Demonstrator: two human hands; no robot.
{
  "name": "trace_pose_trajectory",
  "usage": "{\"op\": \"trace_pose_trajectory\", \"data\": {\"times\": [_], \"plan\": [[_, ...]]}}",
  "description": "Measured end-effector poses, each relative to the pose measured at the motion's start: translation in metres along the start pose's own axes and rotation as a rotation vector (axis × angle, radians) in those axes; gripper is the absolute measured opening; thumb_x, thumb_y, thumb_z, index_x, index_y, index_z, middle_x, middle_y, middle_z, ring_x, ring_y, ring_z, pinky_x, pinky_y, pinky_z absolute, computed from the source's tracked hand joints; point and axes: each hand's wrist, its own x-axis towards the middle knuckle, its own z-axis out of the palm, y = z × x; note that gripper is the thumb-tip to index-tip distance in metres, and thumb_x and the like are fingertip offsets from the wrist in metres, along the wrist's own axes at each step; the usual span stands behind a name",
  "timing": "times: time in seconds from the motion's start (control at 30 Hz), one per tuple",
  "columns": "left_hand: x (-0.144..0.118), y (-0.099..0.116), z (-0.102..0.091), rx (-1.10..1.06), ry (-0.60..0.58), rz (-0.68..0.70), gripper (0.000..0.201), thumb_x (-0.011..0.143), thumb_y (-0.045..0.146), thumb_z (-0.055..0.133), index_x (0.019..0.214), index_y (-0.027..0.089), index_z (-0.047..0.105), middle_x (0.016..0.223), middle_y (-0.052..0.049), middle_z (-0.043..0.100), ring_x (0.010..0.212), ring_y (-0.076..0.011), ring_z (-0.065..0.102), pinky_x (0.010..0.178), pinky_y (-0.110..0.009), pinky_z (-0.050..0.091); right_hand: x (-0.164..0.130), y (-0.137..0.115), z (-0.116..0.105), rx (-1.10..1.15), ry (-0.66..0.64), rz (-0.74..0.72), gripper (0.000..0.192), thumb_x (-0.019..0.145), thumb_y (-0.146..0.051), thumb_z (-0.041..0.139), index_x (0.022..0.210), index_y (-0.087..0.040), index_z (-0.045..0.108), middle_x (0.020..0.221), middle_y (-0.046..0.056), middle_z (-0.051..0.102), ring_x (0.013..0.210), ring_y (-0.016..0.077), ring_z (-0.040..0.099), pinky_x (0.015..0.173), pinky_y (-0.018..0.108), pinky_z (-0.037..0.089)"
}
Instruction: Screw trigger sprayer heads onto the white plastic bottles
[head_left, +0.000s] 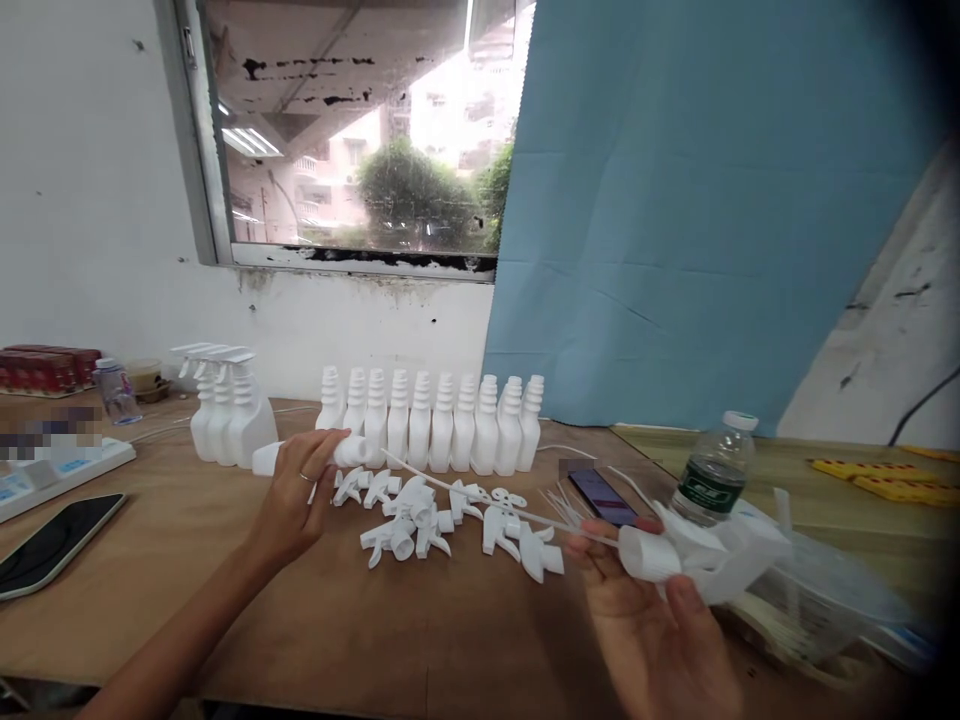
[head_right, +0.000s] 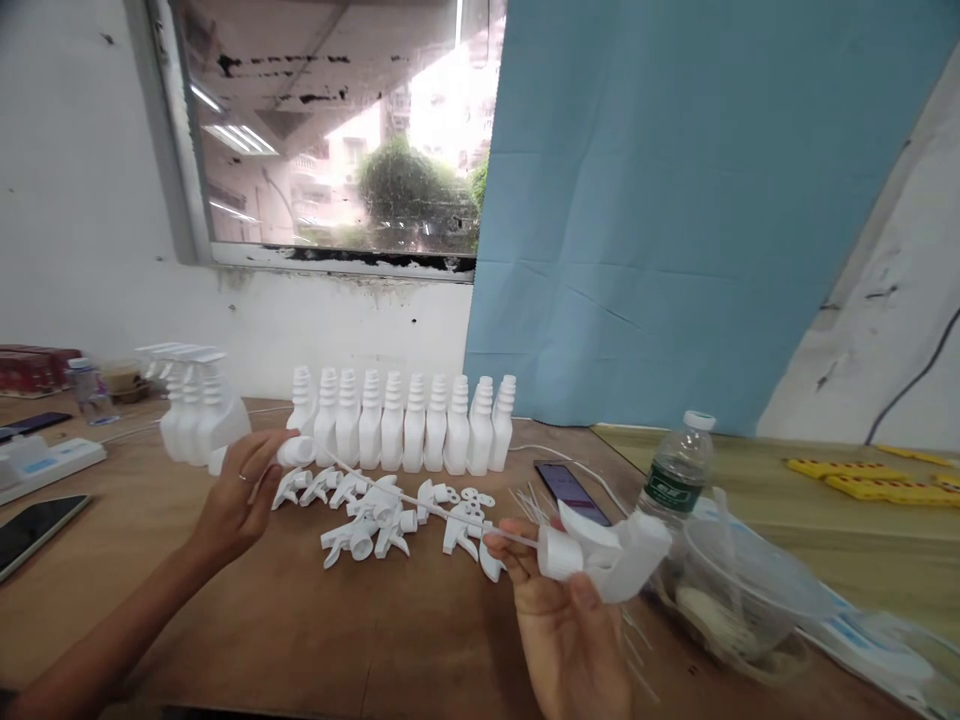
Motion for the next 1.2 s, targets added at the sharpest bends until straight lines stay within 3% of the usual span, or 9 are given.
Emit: {"op": "trace_pose_trajectory", "data": {"times": [0.23,0.4,0.53,0.73,0.83,1.0,1.2], "plan": [[0.004,0.014,0.005,0.016,-0.012,0.115,0.052,0.091,0.004,0.041,0.140,0.019,0.036,0.121,-0.015,0.055,0.112,-0.0280,0.049,0.096,-0.048,0.037,0.002,-0.002,0.002,-0.052,-0.032,-0.014,0.025,0.078,-0.038,0.072,0.099,-0.025,0.071,0.089,0.005,0.076,0.081,0.0229,0.072,0.080,0.038,0.055],[0.000,0.006,0.010,0.058,-0.044,0.067,0.050,0.092,0.007,0.041,0.140,0.019,0.037,0.122,-0.015,0.056,0.113,-0.0286,0.049,0.096,-0.048,0.037,0.003,-0.013,0.003,-0.044,-0.025,-0.108,0.023,0.078,-0.034,0.072,0.098,-0.025,0.071,0.085,0.003,0.075,0.076,0.0199,0.072,0.076,0.032,0.057],[-0.001,0.010,0.010,0.032,-0.044,0.103,0.052,0.091,0.005,0.041,0.141,0.019,0.036,0.123,-0.015,0.056,0.114,-0.0286,0.049,0.097,-0.050,0.037,0.002,-0.008,-0.001,-0.080,-0.006,-0.086,0.025,0.077,-0.034,0.073,0.099,-0.024,0.071,0.086,0.004,0.076,0.079,0.0206,0.072,0.077,0.032,0.058],[-0.001,0.052,0.008,-0.055,-0.073,0.227,0.051,0.090,0.003,0.044,0.140,0.014,0.038,0.120,-0.016,0.060,0.114,-0.0289,0.051,0.097,-0.048,0.038,0.005,0.007,-0.002,-0.306,-0.044,0.144,0.037,0.072,-0.036,0.077,0.104,-0.019,0.070,0.089,0.011,0.075,0.085,0.0309,0.071,0.078,0.043,0.058],[0.002,0.077,0.009,-0.159,-0.130,0.248,0.049,0.094,0.011,0.046,0.142,0.015,0.035,0.116,-0.014,0.063,0.107,-0.0277,0.055,0.093,-0.043,0.042,0.014,0.005,0.011,-0.480,-0.151,0.159,0.036,0.068,-0.033,0.080,0.100,-0.018,0.072,0.087,0.011,0.075,0.089,0.0325,0.070,0.078,0.041,0.058],[0.009,0.099,0.013,-0.545,-0.272,0.050,0.046,0.098,0.024,0.041,0.144,0.027,0.032,0.120,-0.011,0.060,0.106,-0.0258,0.055,0.091,-0.039,0.045,0.034,-0.009,0.054,-0.672,-0.467,0.008,0.035,0.066,-0.028,0.080,0.099,-0.022,0.073,0.090,0.006,0.074,0.079,0.0254,0.069,0.070,0.031,0.057],[0.003,0.100,0.033,-0.901,-0.254,-0.299,0.038,0.100,0.032,0.038,0.137,0.026,0.045,0.129,-0.011,0.057,0.113,-0.0251,0.054,0.099,-0.038,0.042,0.052,0.004,0.093,-0.712,-0.646,0.120,0.025,0.075,-0.034,0.073,0.093,-0.017,0.071,0.083,0.004,0.070,0.075,0.0202,0.063,0.066,0.028,0.051]]}}
